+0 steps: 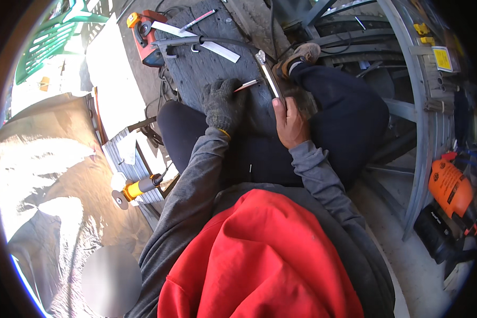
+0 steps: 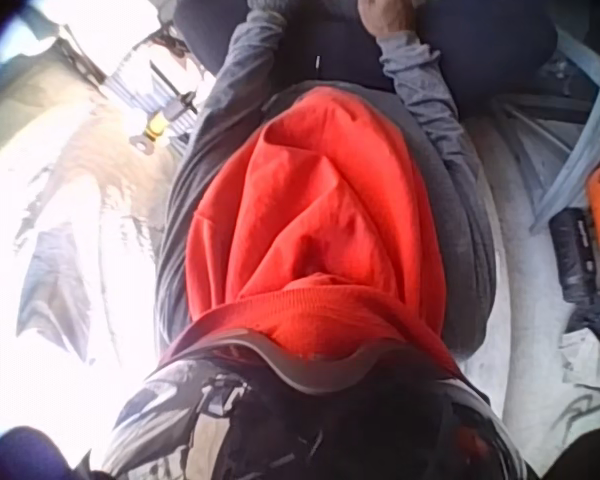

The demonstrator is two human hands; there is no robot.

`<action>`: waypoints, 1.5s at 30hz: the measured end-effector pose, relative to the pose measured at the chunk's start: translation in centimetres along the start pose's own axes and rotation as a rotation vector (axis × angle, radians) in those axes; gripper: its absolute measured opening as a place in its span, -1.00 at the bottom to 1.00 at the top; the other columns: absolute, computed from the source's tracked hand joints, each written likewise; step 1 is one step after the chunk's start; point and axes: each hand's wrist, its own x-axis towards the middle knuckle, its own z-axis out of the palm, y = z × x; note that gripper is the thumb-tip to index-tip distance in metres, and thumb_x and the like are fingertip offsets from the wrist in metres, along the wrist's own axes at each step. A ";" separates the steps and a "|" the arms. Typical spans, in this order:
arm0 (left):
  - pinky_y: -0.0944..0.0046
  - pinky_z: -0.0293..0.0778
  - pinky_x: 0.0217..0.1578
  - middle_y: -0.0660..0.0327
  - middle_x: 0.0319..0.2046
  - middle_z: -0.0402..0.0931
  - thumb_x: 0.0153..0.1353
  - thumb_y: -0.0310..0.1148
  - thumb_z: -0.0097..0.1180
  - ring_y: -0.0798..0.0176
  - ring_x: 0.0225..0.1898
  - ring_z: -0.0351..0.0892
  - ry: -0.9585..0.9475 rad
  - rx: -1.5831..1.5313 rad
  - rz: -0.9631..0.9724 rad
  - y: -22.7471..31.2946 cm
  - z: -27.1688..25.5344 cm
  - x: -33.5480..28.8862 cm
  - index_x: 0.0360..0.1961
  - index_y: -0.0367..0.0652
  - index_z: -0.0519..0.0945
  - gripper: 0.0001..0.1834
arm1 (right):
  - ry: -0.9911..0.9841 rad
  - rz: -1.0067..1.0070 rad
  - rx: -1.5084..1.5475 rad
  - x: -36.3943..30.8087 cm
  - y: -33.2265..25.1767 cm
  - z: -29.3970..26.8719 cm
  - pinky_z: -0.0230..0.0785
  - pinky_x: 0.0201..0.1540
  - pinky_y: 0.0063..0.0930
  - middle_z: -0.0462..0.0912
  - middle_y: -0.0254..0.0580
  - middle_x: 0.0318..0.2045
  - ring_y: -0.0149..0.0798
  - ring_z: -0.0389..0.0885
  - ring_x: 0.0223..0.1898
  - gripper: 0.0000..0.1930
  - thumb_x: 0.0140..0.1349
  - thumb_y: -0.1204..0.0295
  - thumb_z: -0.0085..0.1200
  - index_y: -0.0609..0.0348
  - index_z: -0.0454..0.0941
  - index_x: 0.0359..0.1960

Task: Repairing a metal trowel by hammering and fastening parts.

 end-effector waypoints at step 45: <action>-0.09 0.35 0.12 0.14 -0.13 0.65 0.18 -0.11 0.31 -0.06 0.03 0.55 -0.002 -0.005 -0.024 -0.5 0.8 -0.6 -0.12 0.06 0.75 -0.71 | -0.152 0.078 -0.208 0.3 0.9 1.7 0.49 -0.18 0.27 0.69 0.31 -0.27 0.45 0.64 -0.26 -0.50 0.56 -0.09 -0.28 0.14 0.38 -0.13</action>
